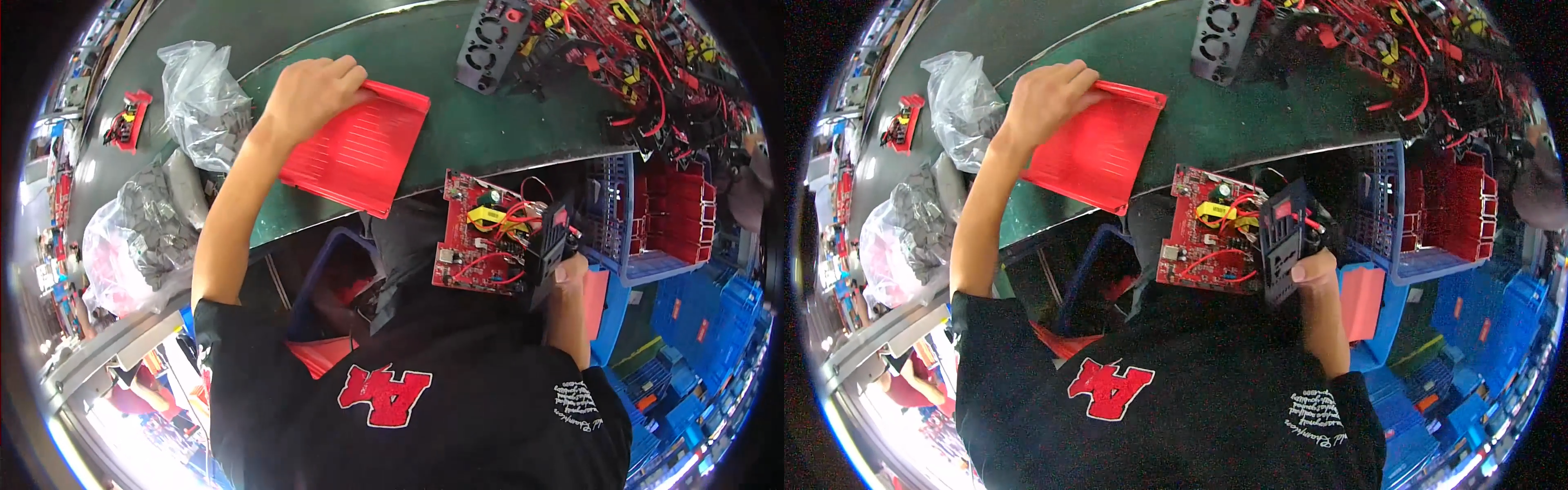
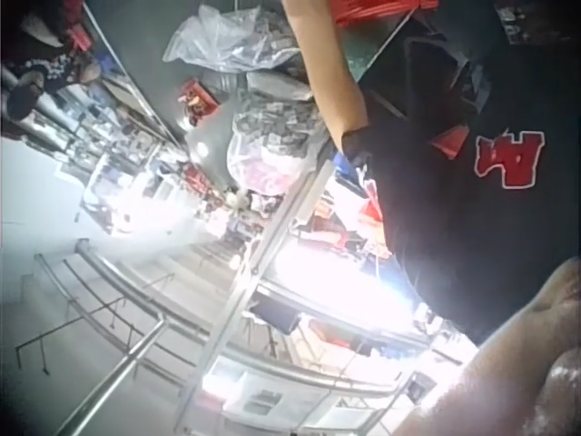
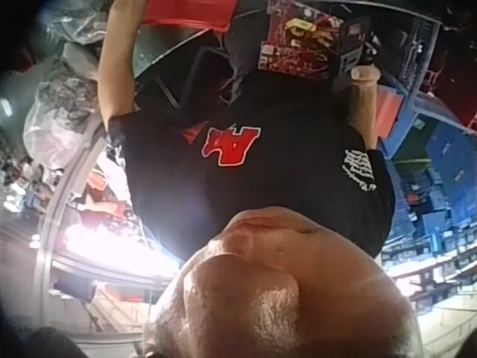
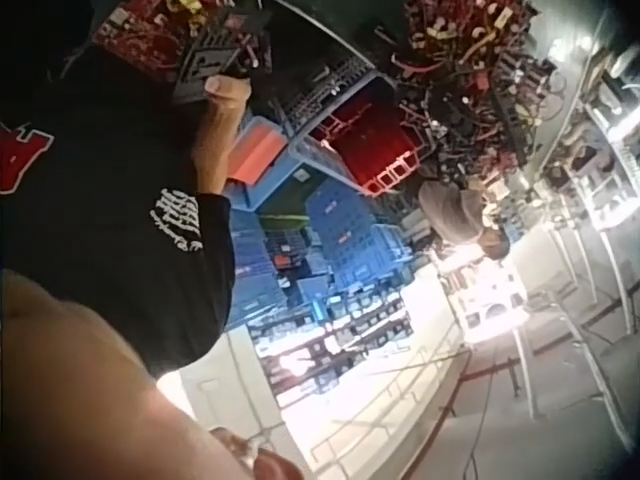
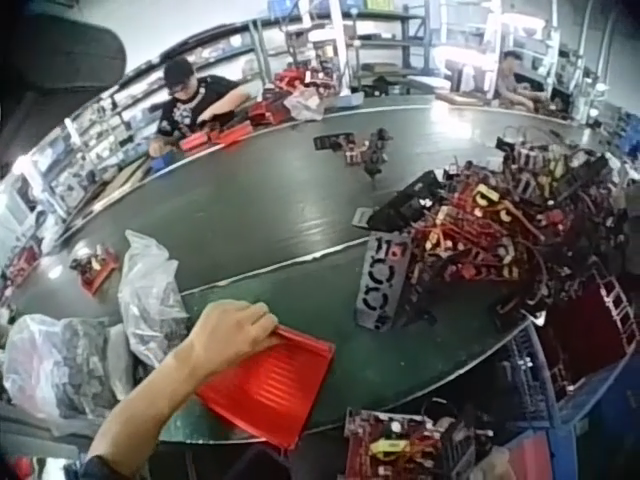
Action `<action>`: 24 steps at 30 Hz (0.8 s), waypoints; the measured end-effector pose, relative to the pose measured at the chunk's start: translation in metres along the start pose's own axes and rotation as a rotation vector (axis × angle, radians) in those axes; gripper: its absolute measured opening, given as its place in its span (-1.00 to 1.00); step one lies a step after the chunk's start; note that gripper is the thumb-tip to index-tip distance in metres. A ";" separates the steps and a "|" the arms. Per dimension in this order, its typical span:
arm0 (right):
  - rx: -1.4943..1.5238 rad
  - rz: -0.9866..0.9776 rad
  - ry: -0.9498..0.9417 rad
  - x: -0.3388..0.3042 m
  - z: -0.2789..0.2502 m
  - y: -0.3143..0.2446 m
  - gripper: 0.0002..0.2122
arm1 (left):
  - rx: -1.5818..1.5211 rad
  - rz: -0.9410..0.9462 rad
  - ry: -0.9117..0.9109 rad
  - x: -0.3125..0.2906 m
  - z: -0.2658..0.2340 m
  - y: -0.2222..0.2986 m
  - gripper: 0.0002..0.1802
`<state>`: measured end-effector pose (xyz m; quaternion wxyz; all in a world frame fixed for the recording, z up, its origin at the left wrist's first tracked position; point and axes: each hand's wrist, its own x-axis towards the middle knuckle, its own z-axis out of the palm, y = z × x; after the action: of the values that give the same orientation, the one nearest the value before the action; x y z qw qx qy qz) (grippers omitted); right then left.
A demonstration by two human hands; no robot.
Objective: Assembling electronic components by manually fitting a black plastic housing onto a red circuit board and organizing them into crates.
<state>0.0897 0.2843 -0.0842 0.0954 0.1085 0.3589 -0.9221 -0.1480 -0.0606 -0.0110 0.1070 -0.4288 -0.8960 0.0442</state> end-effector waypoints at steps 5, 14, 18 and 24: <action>-0.127 0.205 -0.007 -0.002 0.011 -0.013 -0.08 | -0.259 0.030 0.029 0.000 -0.017 -0.002 -0.80; -0.326 -0.008 -0.104 0.028 0.047 -0.011 -0.27 | -0.534 -0.466 0.263 -0.037 -0.021 0.071 -0.74; -0.389 -0.062 -0.157 0.040 0.046 -0.005 -0.30 | -0.448 -0.580 0.099 -0.036 -0.017 0.078 -0.64; -0.422 -0.089 -0.194 0.044 0.036 0.002 -0.32 | -0.427 -0.574 0.003 -0.032 -0.014 0.078 -0.60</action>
<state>0.0434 0.2540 -0.0717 0.1094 -0.0191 0.5372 -0.8361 -0.0659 -0.0365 -0.0161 0.0242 -0.1724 -0.9687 -0.1767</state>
